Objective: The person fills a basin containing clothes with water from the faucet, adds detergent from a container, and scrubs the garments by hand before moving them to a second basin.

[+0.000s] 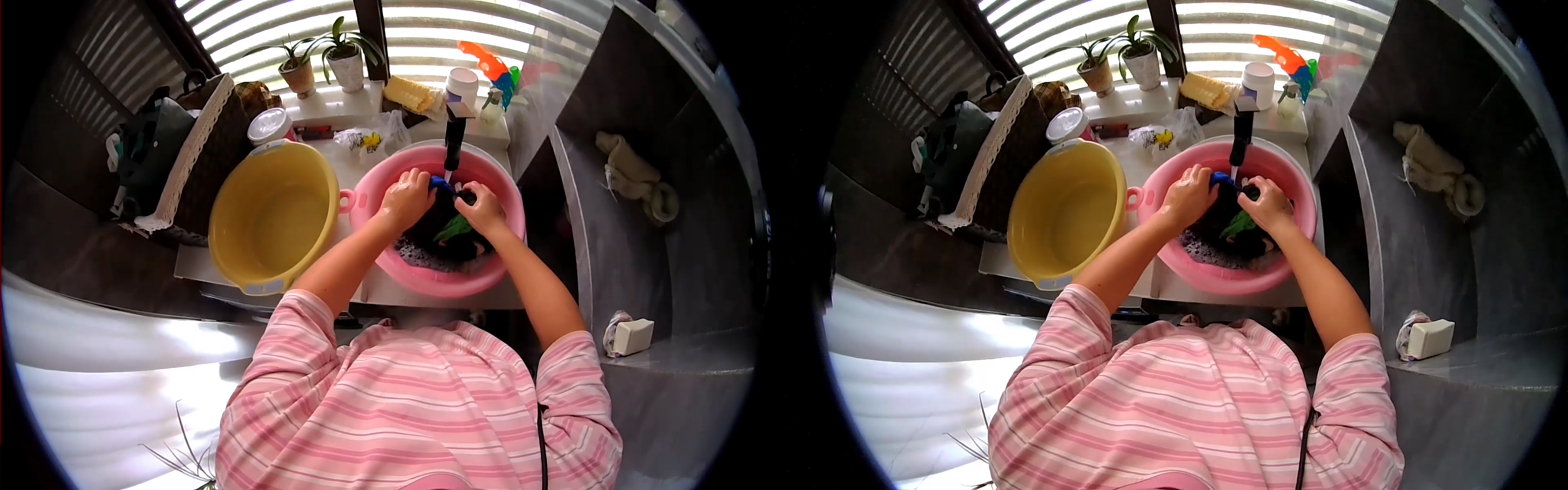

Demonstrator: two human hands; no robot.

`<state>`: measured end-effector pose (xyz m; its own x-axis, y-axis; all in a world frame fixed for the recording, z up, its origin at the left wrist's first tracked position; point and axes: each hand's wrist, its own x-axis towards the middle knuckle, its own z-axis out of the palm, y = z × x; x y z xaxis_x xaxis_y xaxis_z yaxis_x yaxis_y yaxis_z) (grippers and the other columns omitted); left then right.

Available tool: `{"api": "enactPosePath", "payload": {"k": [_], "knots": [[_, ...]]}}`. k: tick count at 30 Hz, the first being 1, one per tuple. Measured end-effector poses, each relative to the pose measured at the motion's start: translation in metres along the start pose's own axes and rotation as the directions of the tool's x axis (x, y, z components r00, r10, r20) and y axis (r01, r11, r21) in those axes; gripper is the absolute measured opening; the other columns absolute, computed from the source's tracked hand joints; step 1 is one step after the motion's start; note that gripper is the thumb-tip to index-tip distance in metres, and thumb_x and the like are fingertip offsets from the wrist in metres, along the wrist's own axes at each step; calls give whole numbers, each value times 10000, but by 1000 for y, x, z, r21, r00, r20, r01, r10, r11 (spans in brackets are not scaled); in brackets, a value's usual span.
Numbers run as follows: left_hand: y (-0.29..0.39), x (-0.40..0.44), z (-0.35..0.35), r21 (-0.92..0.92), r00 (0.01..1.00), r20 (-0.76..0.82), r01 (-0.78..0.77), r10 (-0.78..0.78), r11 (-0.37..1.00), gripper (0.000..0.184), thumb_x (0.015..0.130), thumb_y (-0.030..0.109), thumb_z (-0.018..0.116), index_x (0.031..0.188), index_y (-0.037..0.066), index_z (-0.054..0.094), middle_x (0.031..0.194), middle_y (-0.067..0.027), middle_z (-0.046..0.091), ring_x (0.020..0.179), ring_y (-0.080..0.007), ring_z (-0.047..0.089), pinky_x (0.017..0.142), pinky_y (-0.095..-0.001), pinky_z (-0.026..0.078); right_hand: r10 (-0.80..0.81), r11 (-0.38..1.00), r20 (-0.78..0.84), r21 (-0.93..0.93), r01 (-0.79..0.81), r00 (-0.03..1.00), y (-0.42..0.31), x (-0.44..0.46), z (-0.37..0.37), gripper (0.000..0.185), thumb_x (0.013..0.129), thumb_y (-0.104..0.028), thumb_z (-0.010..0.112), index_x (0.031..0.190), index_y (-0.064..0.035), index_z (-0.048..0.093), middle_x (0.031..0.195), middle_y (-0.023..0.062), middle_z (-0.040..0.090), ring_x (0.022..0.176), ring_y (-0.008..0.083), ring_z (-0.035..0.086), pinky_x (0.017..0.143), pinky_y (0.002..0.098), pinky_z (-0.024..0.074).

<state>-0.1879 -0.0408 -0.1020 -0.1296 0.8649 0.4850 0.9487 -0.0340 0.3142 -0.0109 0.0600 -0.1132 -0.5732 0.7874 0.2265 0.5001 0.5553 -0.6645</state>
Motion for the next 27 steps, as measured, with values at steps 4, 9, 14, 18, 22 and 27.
{"api": "enactPosePath", "payload": {"k": [4,9,14,18,22,27], "knots": [[-12,-16,3,97,990,131,36,-48,995,308,766,173,610,1027,47,505,1020,-166,536,977,-357,535,822,-446,469,53,984,53,-171,-43,997,21,-9,8,425,769,-418,648,1064,-118,590,1083,143,588,1011,354,566,866,428,467],[-23,-27,4,146,955,295,-1,-42,989,630,741,163,609,1347,141,442,1381,-181,390,1295,-396,340,1036,-481,346,149,818,136,-574,-45,980,4,-25,1,774,768,-494,651,1406,-200,326,1434,122,310,1345,336,252,1033,626,234],[-23,-33,19,217,790,606,-48,-96,975,886,686,474,720,1434,185,343,1494,-177,253,1357,-433,242,1065,-588,249,-56,763,328,-595,253,943,11,-39,19,882,745,-476,682,1467,-238,233,1501,114,225,1400,332,161,1073,641,162],[-20,-34,25,267,737,668,-107,-104,958,1004,619,509,761,1452,191,299,1493,-190,244,1347,-474,230,1035,-637,252,0,749,341,-623,226,940,9,-42,33,852,727,-403,713,1450,-260,286,1456,91,292,1352,317,252,1048,625,217],[-15,-31,29,292,690,717,-173,-96,941,984,602,462,779,1435,181,336,1478,-183,272,1337,-477,246,1000,-667,271,-60,639,305,-720,271,951,15,-37,51,469,887,-157,445,1350,-232,463,1293,69,457,1205,279,395,920,563,351],[-19,-24,53,361,715,686,-173,-135,917,754,633,337,783,1321,226,495,1391,-97,414,1291,-411,340,934,-685,330,-14,517,384,-788,336,923,24,-22,72,406,906,-185,414,1287,-257,538,1239,35,509,1170,255,426,862,489,373]]}}
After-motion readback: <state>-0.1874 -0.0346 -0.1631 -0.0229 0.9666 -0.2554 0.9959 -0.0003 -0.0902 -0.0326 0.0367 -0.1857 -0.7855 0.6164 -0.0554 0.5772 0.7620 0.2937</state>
